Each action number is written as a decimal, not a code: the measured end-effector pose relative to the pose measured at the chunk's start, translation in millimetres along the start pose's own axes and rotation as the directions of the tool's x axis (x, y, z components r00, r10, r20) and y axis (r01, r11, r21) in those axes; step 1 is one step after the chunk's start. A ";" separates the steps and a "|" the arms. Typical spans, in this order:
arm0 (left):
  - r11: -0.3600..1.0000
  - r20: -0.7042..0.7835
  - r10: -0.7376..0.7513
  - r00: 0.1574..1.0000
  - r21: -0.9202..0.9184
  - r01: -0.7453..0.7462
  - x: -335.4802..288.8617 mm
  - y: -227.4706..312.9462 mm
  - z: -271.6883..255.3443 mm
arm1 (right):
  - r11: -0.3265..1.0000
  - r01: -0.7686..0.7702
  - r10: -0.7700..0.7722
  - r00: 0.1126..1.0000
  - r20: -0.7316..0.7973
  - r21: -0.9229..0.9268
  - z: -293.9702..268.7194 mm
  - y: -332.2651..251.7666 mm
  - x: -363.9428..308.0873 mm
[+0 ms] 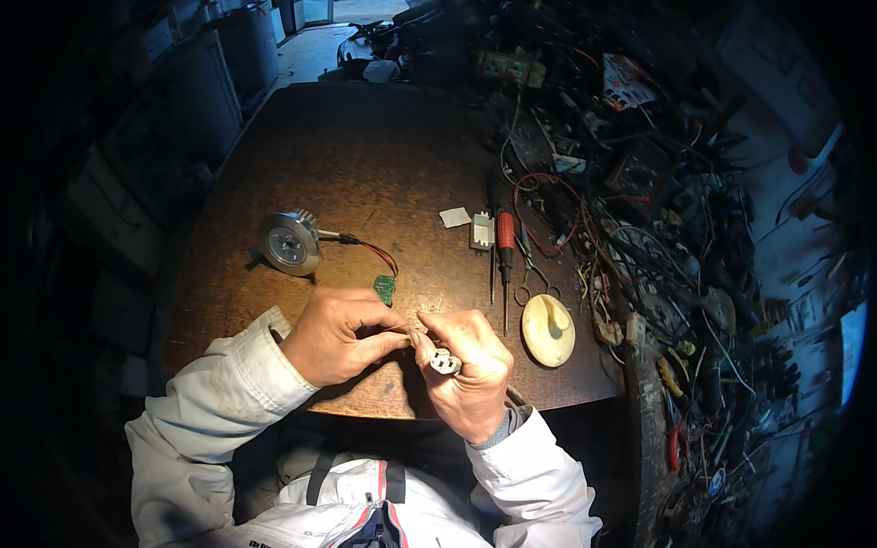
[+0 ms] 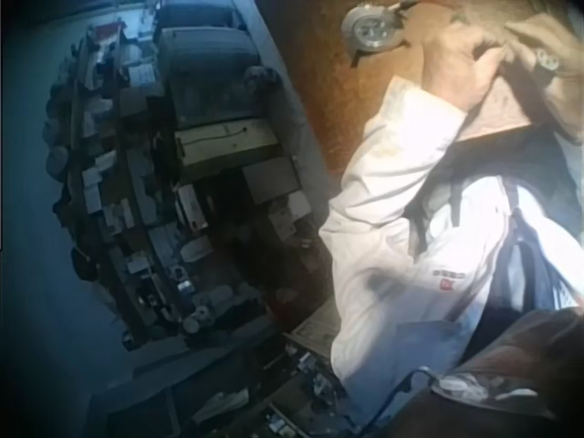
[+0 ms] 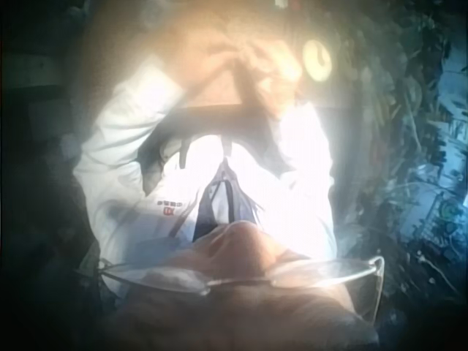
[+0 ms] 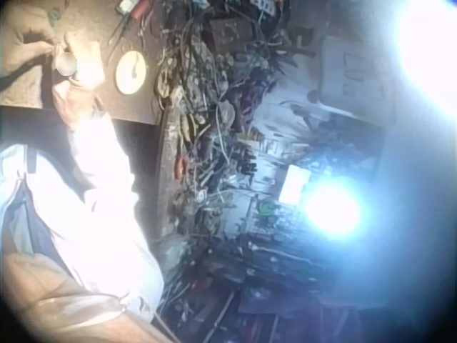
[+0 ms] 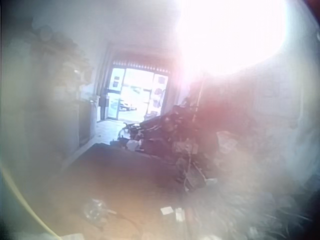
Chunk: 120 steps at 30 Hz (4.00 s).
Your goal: The person assembles a small electronic device by attaching a circular metal component to a white plastic base, then connects wires to a small green circuit board and a white connector. The person handles the components by hand and places them on a cluttered workbench.
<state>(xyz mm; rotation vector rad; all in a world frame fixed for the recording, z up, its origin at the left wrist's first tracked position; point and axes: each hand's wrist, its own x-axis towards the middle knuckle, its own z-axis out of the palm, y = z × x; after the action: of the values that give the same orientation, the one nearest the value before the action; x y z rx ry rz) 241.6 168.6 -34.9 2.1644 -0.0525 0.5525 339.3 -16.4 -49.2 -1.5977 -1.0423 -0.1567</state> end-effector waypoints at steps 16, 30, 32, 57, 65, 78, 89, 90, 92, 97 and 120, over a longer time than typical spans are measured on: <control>0.988 0.004 -0.044 0.999 -0.148 0.044 -3.5 -0.9 1.7 | 0.945 -0.306 0.316 0.945 -0.082 0.112 -6.3 -12.5 2.1; 0.993 -0.014 0.115 0.993 0.000 -0.115 -1.1 2.9 -1.4 | 1.000 -0.018 0.018 1.000 -0.013 -0.020 -4.8 1.2 0.3; 0.994 -0.014 0.106 0.994 0.011 -0.105 -1.9 2.8 -1.3 | 1.000 -0.011 0.011 1.000 -0.004 -0.006 -4.6 1.0 0.5; 0.998 0.114 0.061 0.992 0.014 -0.063 -1.1 -2.4 -3.3 | 0.990 -0.108 0.103 0.992 0.067 0.089 -9.9 -1.0 3.8; 0.993 0.118 0.052 0.992 0.097 -0.064 -6.3 -5.2 2.6 | 0.979 -0.178 0.168 0.981 0.098 0.102 -12.1 -1.5 4.6; 0.891 0.258 -0.241 0.936 -0.324 0.319 -0.5 -3.5 -7.5 | 0.815 -0.509 0.449 0.857 0.254 0.276 -21.6 -6.3 3.7; 0.659 0.444 -0.352 0.824 -0.507 0.555 6.7 -7.7 -17.0 | 0.853 -0.442 0.339 0.873 0.350 0.276 -51.2 14.0 8.1; 0.650 0.449 -0.368 0.814 -0.502 0.570 7.9 -6.0 -17.6 | 0.871 -0.451 0.361 0.857 0.368 0.196 -58.1 10.3 11.9; 0.642 0.460 -0.394 0.795 -0.481 0.597 9.3 -3.6 -20.7 | 0.887 -0.425 0.327 0.853 0.406 0.180 -62.4 10.0 15.8; 0.670 0.441 -0.377 0.815 -0.478 0.569 7.8 -6.2 -19.9 | 0.800 -0.574 0.428 0.749 0.506 0.172 -65.9 13.2 12.3; 0.985 0.152 -0.083 0.985 -0.140 0.105 0.7 3.0 -8.3 | 0.854 -0.509 0.386 0.760 0.523 0.109 -65.8 15.2 14.8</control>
<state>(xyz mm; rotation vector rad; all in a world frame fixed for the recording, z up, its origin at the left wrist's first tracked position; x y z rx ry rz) 238.6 173.3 -28.1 2.0477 -0.0676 0.3257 386.3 -63.3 -29.7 -1.6453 -0.9612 0.7204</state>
